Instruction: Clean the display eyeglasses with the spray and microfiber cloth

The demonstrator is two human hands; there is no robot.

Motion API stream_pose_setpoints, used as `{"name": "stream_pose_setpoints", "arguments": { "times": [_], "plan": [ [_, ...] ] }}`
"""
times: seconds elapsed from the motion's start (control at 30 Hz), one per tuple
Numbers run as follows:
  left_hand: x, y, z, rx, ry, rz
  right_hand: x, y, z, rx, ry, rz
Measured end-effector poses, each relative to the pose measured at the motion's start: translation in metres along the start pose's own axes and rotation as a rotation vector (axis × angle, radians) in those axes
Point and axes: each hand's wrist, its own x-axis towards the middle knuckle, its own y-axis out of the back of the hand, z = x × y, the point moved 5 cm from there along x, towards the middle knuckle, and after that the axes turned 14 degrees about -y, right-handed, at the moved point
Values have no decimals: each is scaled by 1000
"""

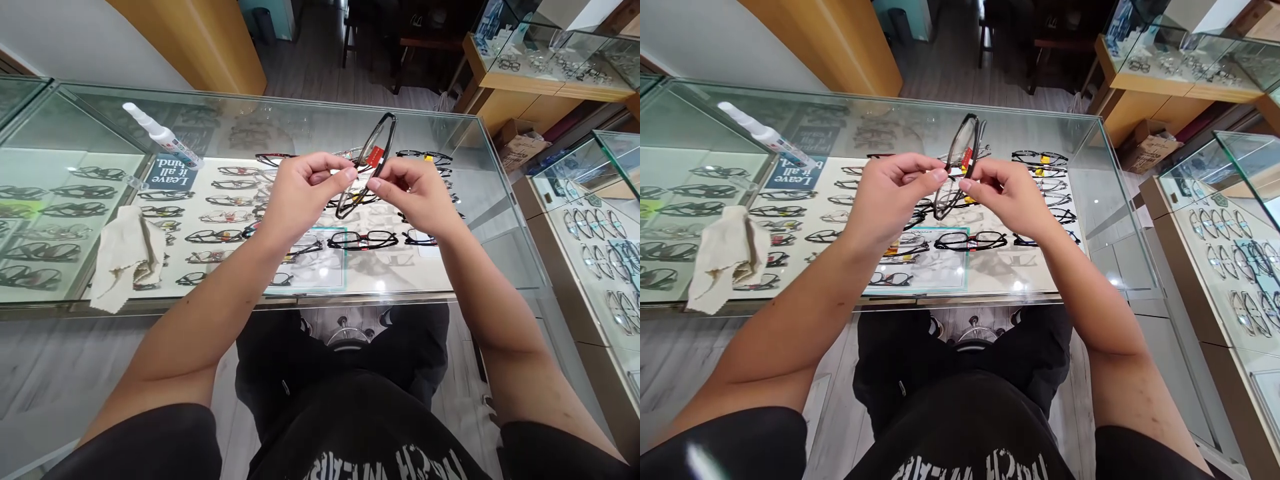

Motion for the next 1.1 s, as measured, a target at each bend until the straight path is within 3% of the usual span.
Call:
{"name": "stream_pose_setpoints", "arguments": {
  "times": [0.2,0.33,0.5,0.8,0.9,0.97,1.03,1.1],
  "plan": [
    [2,-8,-7,-81,66,-118,-4,4,-3,-42,15,-133],
    [3,-12,-9,-145,86,-145,-4,4,-4,-42,1,-124],
    [10,-2,-19,-149,74,-3,2,14,2,-8,-22,21],
    [26,37,-39,-223,144,160,18,20,33,220,-122,212],
    [27,38,-38,-290,105,268,19,12,41,265,-191,164],
    [27,37,-37,-297,10,344,15,5,37,222,-228,75],
    [26,34,-34,-251,-123,406,7,-2,26,154,-180,-13],
    [22,31,-29,-166,-232,440,-3,-9,11,111,-39,-41]
  ]
}}
